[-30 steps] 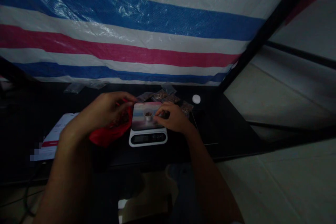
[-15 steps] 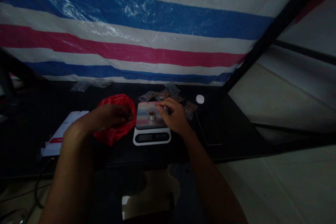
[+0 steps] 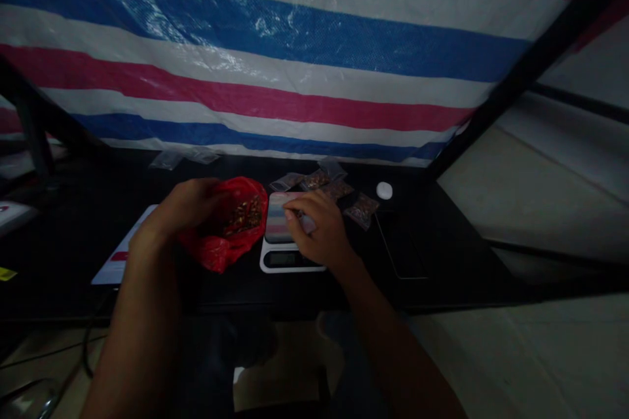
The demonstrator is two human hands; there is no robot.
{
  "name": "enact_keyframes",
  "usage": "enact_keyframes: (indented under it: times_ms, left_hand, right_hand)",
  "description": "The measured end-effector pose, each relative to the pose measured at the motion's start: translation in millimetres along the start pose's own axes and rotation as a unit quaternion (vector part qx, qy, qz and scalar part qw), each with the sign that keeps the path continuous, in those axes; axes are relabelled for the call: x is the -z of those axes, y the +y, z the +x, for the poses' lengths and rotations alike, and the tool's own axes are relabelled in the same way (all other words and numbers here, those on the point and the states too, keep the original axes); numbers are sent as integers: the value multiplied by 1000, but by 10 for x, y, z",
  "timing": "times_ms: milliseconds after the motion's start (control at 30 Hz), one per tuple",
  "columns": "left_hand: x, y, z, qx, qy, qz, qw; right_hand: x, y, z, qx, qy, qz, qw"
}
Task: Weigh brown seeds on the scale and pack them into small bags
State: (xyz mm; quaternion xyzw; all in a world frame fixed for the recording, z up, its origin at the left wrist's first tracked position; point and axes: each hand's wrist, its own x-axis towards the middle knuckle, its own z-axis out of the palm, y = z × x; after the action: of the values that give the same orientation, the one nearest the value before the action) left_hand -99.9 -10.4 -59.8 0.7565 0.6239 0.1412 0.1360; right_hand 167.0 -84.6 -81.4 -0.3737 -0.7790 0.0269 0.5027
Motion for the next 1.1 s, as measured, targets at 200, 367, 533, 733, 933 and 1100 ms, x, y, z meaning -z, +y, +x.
enact_keyframes:
  times_ms: [200,367,533,733,933,1100]
  left_hand:
    - [313,118,-240,-47,114,-37,992]
    - [251,82,-219,-21,45,3,999]
    - [254,94,-214,-13,79,0,997]
    - [200,3,-147,7,84,-14,996]
    - [195,-43,-106,60,142,-24,988]
    - [157,-25,-102,53,120,-35,991]
  right_hand:
    - [-141,-188,54,28,-64,-15,997]
    - [-366,-336,197,-1,-180,-4,984]
    - [-700,-445,484,-44,-360,-124,924]
    - [-988,-484,840,-135,-466,-194,853]
    - [-979,-467,902,-105,-481,-171,853]
    - [-933,-477,870,-115,-499,-160,844]
